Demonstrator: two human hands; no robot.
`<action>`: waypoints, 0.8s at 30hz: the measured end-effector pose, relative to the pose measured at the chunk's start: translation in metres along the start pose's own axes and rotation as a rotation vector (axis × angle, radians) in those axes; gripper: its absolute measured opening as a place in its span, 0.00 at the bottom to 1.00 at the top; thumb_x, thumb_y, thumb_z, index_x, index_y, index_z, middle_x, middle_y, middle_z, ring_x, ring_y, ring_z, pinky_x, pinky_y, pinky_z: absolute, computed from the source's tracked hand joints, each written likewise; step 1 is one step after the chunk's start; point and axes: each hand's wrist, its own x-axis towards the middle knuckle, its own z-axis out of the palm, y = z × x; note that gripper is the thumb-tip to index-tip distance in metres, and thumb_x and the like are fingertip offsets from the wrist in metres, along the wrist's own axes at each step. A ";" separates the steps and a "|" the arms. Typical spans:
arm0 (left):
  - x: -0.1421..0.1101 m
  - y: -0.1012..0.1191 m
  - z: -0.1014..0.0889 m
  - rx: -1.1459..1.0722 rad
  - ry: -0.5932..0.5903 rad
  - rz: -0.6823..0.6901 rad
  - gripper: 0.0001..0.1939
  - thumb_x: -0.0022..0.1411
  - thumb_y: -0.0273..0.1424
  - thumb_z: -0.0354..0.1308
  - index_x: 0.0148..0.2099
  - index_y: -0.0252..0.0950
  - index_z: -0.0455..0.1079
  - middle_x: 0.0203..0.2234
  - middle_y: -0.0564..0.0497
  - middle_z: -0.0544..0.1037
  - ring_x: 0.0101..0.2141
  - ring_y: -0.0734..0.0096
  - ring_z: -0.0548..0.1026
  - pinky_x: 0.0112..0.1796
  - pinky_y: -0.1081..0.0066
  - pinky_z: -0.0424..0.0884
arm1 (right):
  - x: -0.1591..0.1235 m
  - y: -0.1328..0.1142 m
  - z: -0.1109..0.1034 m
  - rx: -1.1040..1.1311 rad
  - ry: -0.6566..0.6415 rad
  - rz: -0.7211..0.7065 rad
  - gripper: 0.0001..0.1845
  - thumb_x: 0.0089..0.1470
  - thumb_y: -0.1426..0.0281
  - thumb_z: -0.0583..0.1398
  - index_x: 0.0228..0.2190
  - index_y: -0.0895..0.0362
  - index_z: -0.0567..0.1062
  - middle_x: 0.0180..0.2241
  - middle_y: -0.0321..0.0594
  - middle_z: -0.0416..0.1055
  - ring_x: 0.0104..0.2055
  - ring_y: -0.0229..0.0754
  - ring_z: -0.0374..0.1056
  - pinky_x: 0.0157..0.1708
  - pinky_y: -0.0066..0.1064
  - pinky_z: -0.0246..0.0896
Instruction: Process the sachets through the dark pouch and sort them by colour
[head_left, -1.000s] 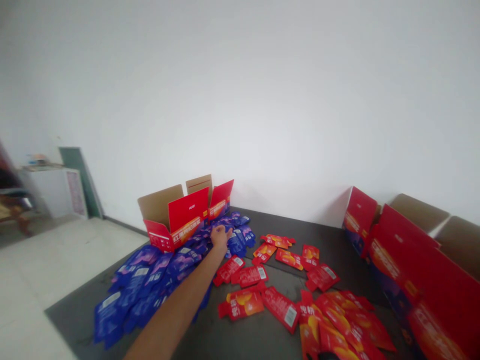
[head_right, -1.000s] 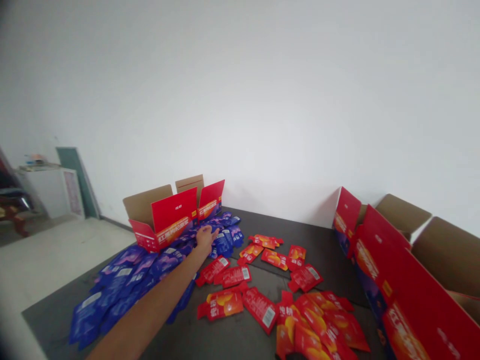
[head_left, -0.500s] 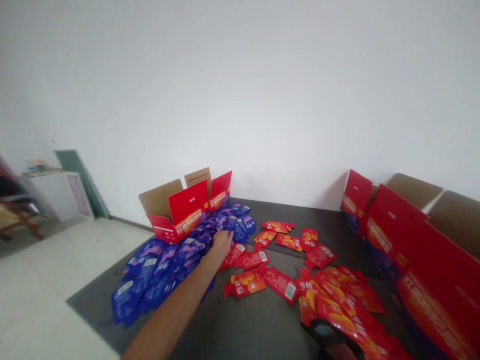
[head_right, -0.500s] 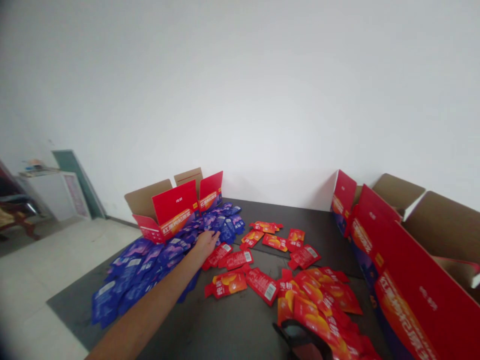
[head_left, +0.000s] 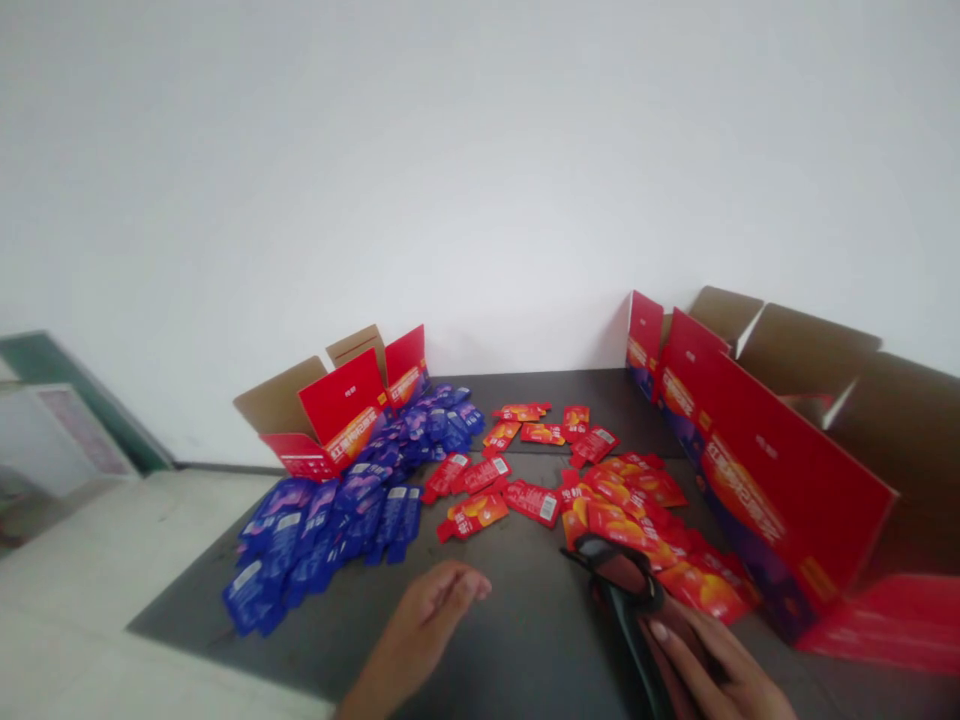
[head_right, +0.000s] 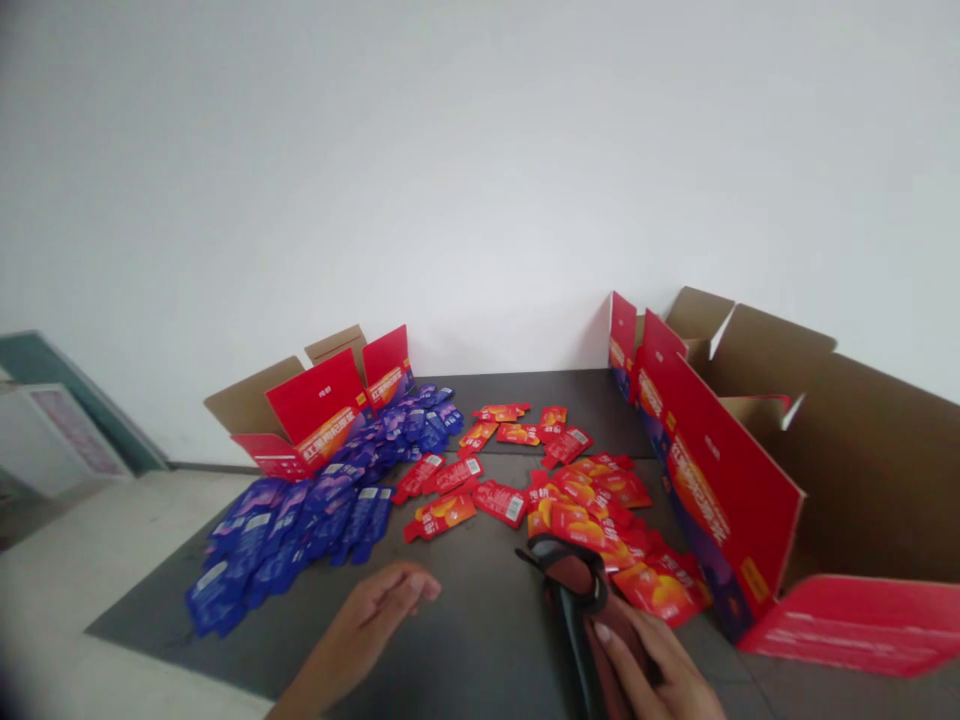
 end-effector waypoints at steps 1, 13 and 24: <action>-0.011 0.002 0.006 0.073 -0.033 0.007 0.19 0.73 0.46 0.51 0.43 0.40 0.78 0.37 0.49 0.82 0.40 0.65 0.78 0.43 0.71 0.70 | 0.000 -0.005 -0.001 0.007 0.006 0.014 0.24 0.58 0.48 0.60 0.45 0.49 0.83 0.47 0.39 0.81 0.48 0.49 0.79 0.47 0.32 0.76; -0.050 -0.010 0.038 0.231 -0.026 0.035 0.13 0.71 0.42 0.55 0.43 0.43 0.78 0.35 0.54 0.82 0.37 0.68 0.78 0.40 0.74 0.68 | -0.002 -0.024 0.000 0.062 0.010 0.029 0.23 0.59 0.48 0.60 0.45 0.50 0.82 0.48 0.42 0.80 0.51 0.52 0.75 0.54 0.42 0.72; 0.045 -0.023 0.012 0.597 0.137 0.241 0.20 0.75 0.43 0.44 0.37 0.39 0.71 0.33 0.50 0.76 0.38 0.64 0.75 0.42 0.68 0.69 | -0.031 -0.038 -0.010 -0.054 -0.021 -0.162 0.16 0.65 0.57 0.58 0.48 0.48 0.79 0.47 0.42 0.79 0.49 0.47 0.75 0.48 0.35 0.74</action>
